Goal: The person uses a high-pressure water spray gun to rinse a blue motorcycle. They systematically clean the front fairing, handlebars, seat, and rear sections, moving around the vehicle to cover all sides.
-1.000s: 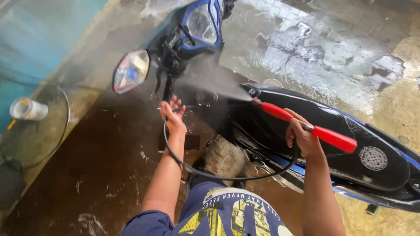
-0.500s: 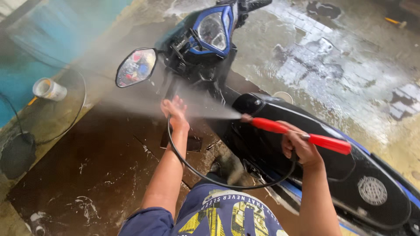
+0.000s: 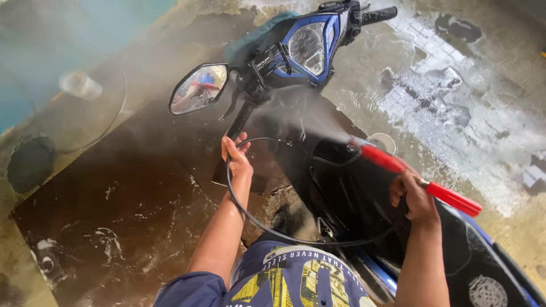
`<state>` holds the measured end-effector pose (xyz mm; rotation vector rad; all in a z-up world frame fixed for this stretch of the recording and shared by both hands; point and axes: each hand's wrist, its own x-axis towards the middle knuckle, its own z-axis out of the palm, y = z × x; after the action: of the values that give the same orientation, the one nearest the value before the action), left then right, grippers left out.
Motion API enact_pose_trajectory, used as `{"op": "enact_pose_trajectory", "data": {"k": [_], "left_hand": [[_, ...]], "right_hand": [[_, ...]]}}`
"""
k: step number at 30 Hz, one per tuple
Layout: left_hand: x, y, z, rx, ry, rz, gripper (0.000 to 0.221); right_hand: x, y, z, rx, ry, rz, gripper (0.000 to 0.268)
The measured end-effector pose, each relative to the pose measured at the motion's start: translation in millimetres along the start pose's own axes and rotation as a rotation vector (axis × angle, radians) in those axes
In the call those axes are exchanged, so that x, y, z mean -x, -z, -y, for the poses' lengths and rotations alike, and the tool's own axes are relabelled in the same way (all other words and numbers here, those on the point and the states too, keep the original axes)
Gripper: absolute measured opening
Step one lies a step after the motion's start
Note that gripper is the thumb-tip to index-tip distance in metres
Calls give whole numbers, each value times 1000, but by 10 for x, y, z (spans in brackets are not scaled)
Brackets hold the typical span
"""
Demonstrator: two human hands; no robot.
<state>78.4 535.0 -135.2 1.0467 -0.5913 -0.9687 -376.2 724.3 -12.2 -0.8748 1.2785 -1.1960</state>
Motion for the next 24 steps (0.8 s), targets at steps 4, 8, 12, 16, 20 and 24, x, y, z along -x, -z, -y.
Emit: {"op": "enact_pose_trajectory", "data": {"k": [4,8,12,16,20,24], "left_hand": [[190,-154,-213,-29,-59,45,66],[333,-425,-404,-61,-14,-16,73],[450,-483,-473,-42,-16,-12,74],[503,-479,-450,-67,-78,15,76],[632,-457,-490,-52,-53,34,76],[686,-462,-469,-135,-63,58,82]], "right_hand": [[-59,-83,165,-109,-93,-109,28],[-106,-37,165,82,-13,-135,39],[-125,8,63,-53,-66,-167,30],[-22,71,122,176,-245,-53,46],[-30,48,96,28,-115,-162,42],[-81,203,-102,57,-99,-85,39]]}}
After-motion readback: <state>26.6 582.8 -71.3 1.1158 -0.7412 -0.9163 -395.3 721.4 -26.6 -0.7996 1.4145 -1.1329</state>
